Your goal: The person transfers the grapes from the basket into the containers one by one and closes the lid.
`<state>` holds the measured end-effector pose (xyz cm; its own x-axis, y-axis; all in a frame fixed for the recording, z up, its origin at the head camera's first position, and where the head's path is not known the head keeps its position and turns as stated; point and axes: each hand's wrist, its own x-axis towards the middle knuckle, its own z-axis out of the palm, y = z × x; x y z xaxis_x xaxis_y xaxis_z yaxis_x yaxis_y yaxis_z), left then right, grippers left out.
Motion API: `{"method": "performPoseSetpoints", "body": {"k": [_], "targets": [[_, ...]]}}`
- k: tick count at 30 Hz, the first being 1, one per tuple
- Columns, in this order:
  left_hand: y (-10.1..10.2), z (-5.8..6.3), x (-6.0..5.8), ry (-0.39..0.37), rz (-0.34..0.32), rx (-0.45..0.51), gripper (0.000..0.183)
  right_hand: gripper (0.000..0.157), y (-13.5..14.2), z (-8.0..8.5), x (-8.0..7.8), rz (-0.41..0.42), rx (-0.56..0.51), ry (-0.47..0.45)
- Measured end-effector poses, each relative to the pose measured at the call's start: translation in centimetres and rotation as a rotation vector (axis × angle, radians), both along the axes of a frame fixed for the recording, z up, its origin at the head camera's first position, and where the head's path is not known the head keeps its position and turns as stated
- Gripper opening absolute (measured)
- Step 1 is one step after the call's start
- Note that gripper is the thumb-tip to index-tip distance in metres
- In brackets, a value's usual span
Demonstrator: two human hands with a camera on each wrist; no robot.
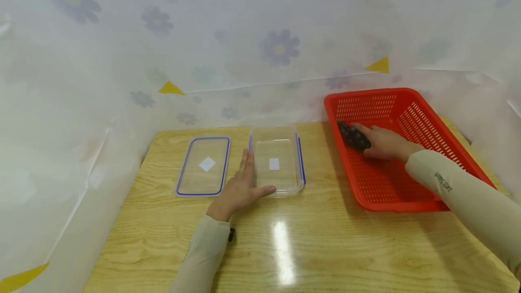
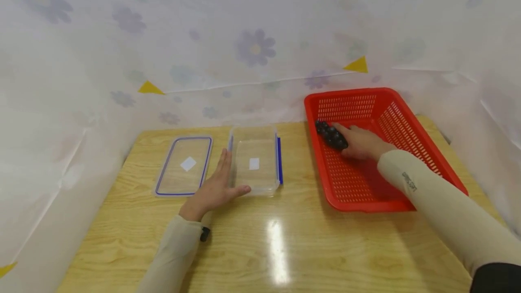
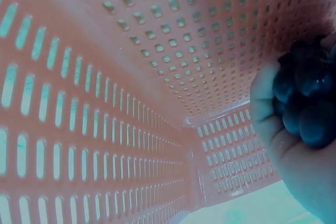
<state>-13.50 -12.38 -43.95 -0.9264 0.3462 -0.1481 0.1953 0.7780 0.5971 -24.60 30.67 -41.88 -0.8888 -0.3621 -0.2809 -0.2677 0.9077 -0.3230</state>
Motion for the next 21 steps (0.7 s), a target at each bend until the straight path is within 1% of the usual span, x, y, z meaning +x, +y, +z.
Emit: {"method": "performPoseSetpoints", "body": {"k": [11,15,21], "targets": [[0.4,0.0,-0.1,-0.010,0.008,0.011,0.121,0.077,0.3,-0.1,-0.5,0.031,0.052,0.121],[0.5,0.1,-0.1,-0.011,0.012,0.006,0.121,0.071,0.4,0.5,-0.5,0.043,0.071,0.176],[0.7,0.0,-0.4,0.003,0.015,-0.001,0.120,0.068,1.1,1.8,-0.5,0.026,0.053,0.195]]}}
